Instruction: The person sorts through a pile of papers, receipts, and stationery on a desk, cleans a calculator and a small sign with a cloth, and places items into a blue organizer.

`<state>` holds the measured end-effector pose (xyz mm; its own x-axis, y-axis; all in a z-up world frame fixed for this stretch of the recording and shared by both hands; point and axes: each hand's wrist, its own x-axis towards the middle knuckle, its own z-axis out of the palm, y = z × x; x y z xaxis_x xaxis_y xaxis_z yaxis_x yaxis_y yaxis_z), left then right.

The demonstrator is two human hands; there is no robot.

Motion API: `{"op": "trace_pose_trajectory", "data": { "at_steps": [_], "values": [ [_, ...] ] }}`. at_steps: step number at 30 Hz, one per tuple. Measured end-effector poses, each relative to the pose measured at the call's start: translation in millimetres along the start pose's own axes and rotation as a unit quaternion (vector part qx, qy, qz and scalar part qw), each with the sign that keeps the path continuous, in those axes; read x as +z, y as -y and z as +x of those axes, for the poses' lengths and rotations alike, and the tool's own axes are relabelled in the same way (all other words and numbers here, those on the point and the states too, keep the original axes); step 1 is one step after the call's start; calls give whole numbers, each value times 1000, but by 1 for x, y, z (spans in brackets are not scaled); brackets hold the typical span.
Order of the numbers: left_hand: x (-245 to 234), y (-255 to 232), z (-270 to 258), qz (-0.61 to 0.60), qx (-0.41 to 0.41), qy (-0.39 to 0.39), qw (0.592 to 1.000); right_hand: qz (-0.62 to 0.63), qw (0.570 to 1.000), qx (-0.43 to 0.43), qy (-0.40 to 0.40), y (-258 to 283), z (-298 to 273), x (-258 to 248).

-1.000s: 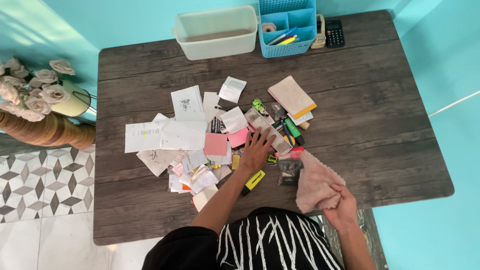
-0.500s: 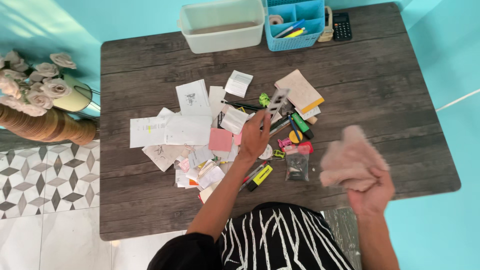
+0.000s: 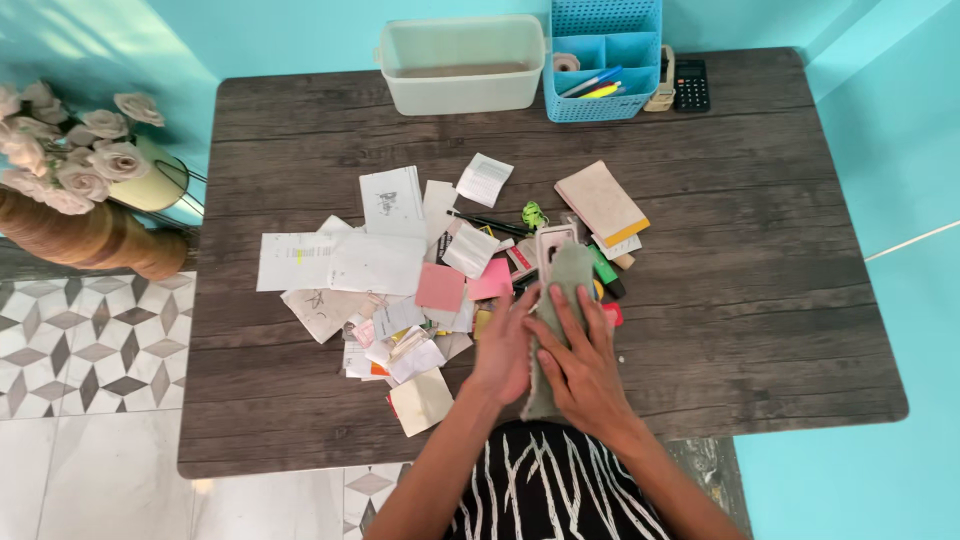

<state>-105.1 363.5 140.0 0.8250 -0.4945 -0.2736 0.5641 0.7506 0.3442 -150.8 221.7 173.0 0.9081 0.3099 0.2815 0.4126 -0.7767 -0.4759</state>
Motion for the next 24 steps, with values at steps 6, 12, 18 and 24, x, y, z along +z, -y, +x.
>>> {"op": "trace_pose_trajectory", "data": {
  "at_steps": [6, 12, 18, 24],
  "values": [
    [-6, 23, -25, -10, -42, 46, 998, 91, 991, 31, -94, -12, 49, 0],
    [2, 15, -27, 50, 44, -6, 998, 107, 989, 61, -81, -1, 42, 23],
    [-5, -4, -26, 79, 91, -3, 993, 66, 997, 33, 11, 11, -14, 42],
    [-23, 44, -29, 79, -2, -74, 994, 71, 989, 96, -92, -17, 17, 28]
  ]
}}
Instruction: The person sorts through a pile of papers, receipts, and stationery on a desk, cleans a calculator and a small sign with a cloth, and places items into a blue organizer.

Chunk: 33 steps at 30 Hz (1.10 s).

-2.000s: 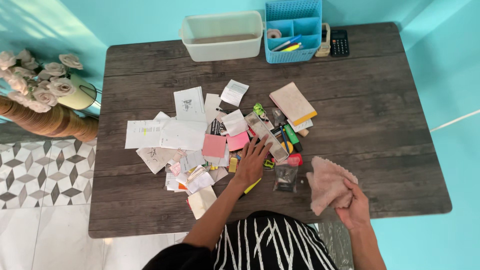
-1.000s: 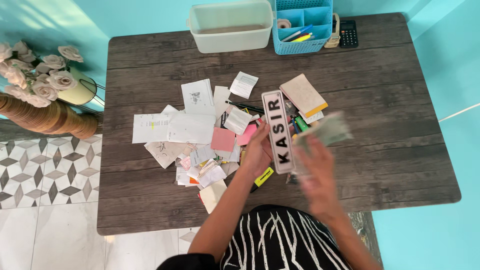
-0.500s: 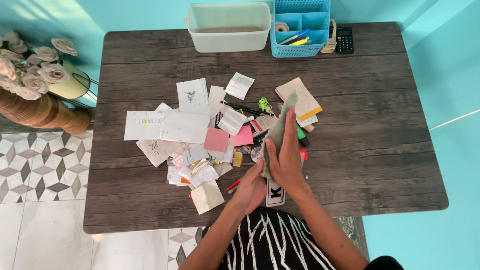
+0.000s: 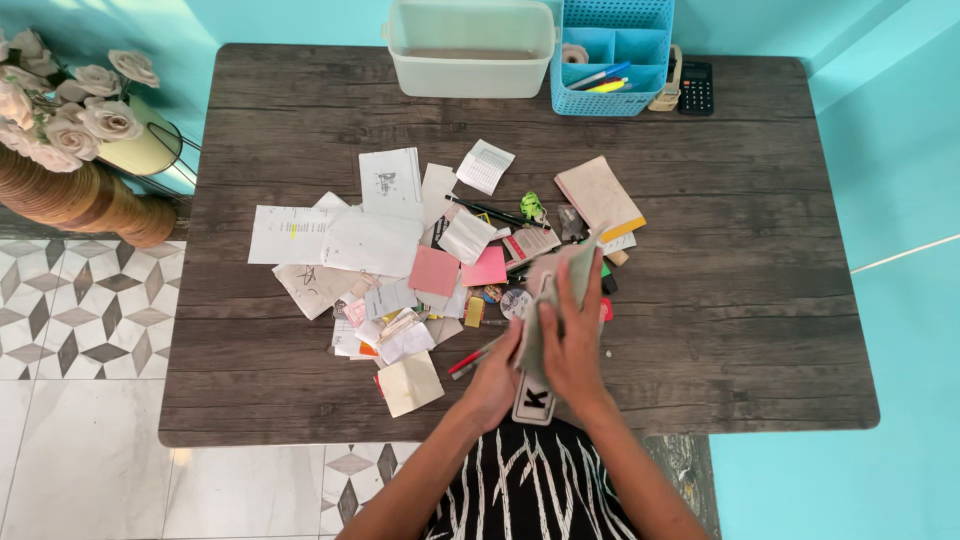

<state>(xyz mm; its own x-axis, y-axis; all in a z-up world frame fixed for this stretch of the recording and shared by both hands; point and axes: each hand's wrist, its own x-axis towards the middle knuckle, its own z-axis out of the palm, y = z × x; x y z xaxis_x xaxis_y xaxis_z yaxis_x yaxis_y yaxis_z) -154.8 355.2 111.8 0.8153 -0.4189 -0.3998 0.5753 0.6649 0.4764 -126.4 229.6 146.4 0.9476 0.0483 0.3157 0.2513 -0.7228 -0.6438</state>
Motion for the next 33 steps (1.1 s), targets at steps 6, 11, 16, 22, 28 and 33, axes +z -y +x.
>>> {"op": "trace_pose_trajectory", "data": {
  "at_steps": [6, 11, 16, 22, 28, 33],
  "values": [
    [1, -2, 11, -43, 40, -25, 998, 247, 960, 133, 13, 7, -14, 3],
    [3, -31, 18, -26, 118, -12, 993, 303, 934, 169, 87, 4, -71, 26],
    [0, -16, 21, 68, 78, -60, 993, 318, 908, 266, 61, -12, -56, 31],
    [-10, 4, 0, 114, 56, -40, 991, 380, 892, 243, -22, -18, -5, 20],
    [3, -11, 9, 58, 139, -131, 980, 346, 910, 223, 49, 1, -50, 32],
    [3, -10, 8, 94, 162, -122, 975, 360, 910, 195, 56, -4, -64, 36]
  ]
}}
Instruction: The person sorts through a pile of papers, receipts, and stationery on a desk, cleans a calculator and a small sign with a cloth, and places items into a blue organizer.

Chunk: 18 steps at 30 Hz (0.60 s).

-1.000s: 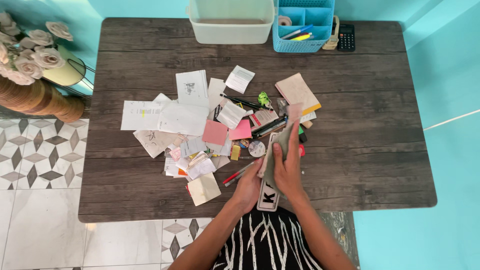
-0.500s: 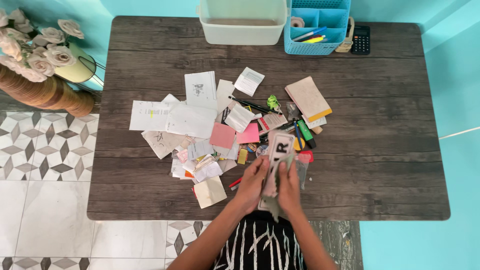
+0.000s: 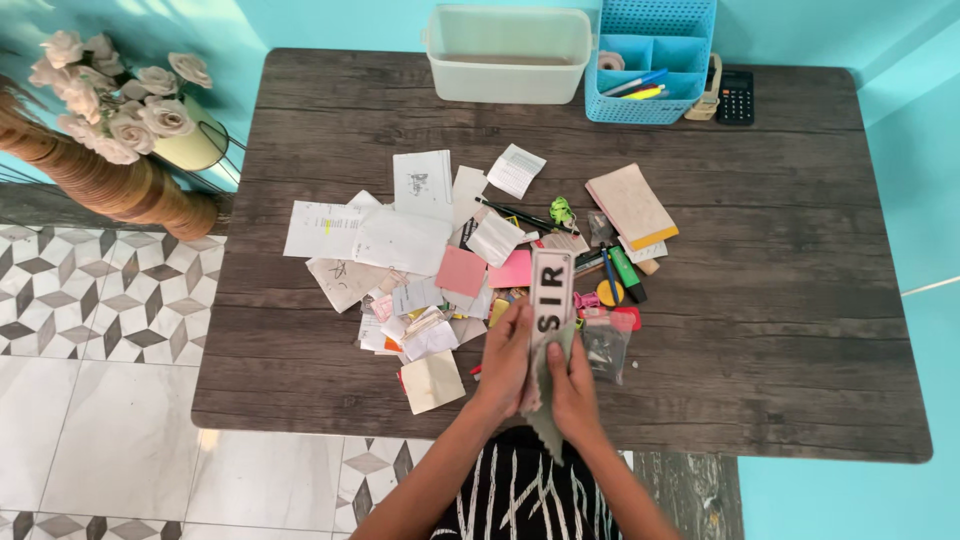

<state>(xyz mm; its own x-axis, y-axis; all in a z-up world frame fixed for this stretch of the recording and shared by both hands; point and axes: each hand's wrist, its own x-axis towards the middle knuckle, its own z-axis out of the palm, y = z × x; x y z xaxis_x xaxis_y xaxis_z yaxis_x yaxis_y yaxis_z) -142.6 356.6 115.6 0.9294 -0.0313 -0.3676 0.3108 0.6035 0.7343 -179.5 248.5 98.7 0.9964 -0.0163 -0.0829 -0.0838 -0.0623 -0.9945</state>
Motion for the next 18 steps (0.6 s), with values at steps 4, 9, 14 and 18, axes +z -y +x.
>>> {"op": "trace_pose_trajectory", "data": {
  "at_steps": [4, 9, 14, 18],
  "values": [
    [-14, 28, -14, 9, -28, 94, 995, -23, 999, 8, -40, 15, 31, -15],
    [-9, 36, -30, 30, -3, 90, 995, -243, 943, -226, -35, 45, 31, -12],
    [-6, -1, -38, -125, -71, 41, 989, -347, 906, -230, 71, 38, -19, 16],
    [-28, 10, -37, -188, -40, 46, 980, -353, 895, -241, 131, 26, -38, 22]
  ]
}}
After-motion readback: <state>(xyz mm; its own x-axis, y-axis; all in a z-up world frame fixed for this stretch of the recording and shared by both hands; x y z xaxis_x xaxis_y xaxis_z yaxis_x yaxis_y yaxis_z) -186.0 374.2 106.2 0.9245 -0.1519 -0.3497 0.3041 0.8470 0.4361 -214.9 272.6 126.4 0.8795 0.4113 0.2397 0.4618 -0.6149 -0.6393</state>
